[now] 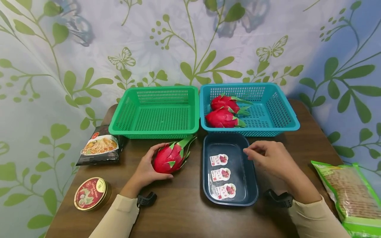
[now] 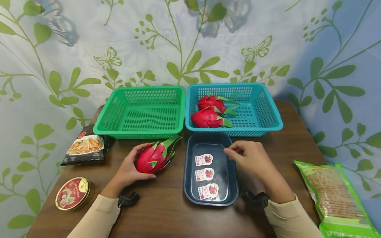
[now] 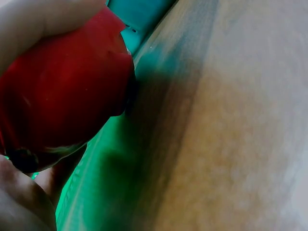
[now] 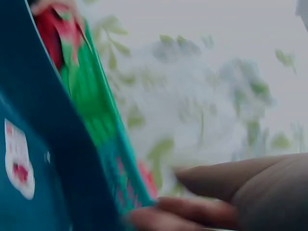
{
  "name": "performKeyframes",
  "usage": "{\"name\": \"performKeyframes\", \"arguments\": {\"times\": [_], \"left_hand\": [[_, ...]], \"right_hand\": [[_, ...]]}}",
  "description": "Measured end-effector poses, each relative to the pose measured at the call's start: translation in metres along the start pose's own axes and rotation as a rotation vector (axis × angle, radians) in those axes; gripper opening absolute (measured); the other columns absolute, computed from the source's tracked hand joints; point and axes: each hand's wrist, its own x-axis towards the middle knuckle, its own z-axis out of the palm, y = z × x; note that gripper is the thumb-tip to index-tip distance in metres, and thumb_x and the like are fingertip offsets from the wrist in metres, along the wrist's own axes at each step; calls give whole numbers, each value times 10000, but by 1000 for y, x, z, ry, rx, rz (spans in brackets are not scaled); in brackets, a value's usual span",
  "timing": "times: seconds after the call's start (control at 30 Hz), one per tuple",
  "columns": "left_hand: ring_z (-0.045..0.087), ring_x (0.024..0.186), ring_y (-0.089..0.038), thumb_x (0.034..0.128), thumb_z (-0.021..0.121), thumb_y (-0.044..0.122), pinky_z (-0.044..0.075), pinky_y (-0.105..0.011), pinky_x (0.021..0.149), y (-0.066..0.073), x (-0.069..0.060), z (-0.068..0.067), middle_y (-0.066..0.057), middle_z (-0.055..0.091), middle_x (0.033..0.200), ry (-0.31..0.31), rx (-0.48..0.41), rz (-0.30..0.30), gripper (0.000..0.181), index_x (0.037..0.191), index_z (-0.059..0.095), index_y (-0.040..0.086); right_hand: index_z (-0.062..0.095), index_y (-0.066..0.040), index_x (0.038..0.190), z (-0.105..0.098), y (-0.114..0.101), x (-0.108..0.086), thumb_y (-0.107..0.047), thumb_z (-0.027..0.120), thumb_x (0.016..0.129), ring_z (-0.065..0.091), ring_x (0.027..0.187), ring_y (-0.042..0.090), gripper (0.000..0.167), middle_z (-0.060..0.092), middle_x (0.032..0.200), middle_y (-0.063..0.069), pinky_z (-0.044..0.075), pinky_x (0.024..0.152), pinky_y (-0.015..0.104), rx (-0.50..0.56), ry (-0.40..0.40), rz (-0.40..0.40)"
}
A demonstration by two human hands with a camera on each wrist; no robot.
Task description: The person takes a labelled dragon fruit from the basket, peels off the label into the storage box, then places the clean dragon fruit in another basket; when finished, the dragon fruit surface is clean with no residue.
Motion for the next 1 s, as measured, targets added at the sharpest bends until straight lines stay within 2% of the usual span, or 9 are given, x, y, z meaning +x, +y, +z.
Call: {"name": "performKeyframes", "arguments": {"times": [0.1,0.2,0.33,0.43,0.53,0.63,0.77,0.9,1.0], "left_hand": [[512,1320,-260,588,992,-100,506,-278,1010,1,-1,0,-195,529,1500,0,1,-7,1064,1492,433,-48],[516,1313,-270,586,997,-94,510,-281,1006,0,-1,0,-190,528,1500,-3,6,-19,1073,1498,434,-40],[524,1305,-277,585,1002,-87,515,-288,1002,1,-2,0,-167,535,1494,-8,15,-37,1075,1500,441,-22],[529,1300,-277,587,1002,-84,522,-294,995,4,-1,0,-162,542,1488,-4,23,-44,1067,1496,447,-20],[542,1291,-250,586,1003,-82,529,-304,988,8,0,0,-168,553,1479,-4,27,-40,1055,1487,458,-28],[561,1276,-244,593,1030,-9,548,-338,973,-6,-1,-2,-102,575,1470,-18,27,-34,1056,1497,488,61],[582,1252,-279,600,1051,70,573,-386,943,-25,-1,-8,-28,601,1433,-41,21,-39,1046,1494,521,190],[569,1251,-292,618,1027,20,588,-399,913,-15,-2,-18,-45,588,1432,-61,18,-31,1031,1502,521,180],[558,1263,-301,615,1019,-8,595,-410,899,-2,-1,-26,-52,568,1458,-75,30,10,1041,1510,514,156]], "right_hand": [[702,17,1165,-4,31,5,-427,663,1053,609,674,223,459,721,925,108,562,556,331,233,137,157],[610,69,1212,0,63,13,-404,649,1061,645,744,205,498,719,975,119,589,610,314,644,204,226],[598,32,1186,7,91,23,-254,625,1085,730,887,203,305,761,1046,111,617,755,327,1199,198,202],[644,20,1142,8,101,32,-160,575,1106,747,987,270,196,761,1087,165,598,883,378,1504,168,145],[644,26,1107,7,102,39,-105,552,1108,729,1038,329,159,741,1074,215,571,948,426,1732,169,160],[626,31,1085,7,103,40,-72,555,1098,722,1020,354,125,720,1020,241,565,959,449,1858,204,190],[651,61,1035,10,105,40,-41,531,1102,737,962,357,171,726,957,253,576,938,445,1887,226,120],[664,78,988,14,107,44,-36,518,1105,747,945,352,219,737,943,258,582,925,435,1871,217,42],[657,73,993,17,108,44,-41,523,1104,749,938,345,208,736,946,254,588,912,431,1860,231,28]]}}
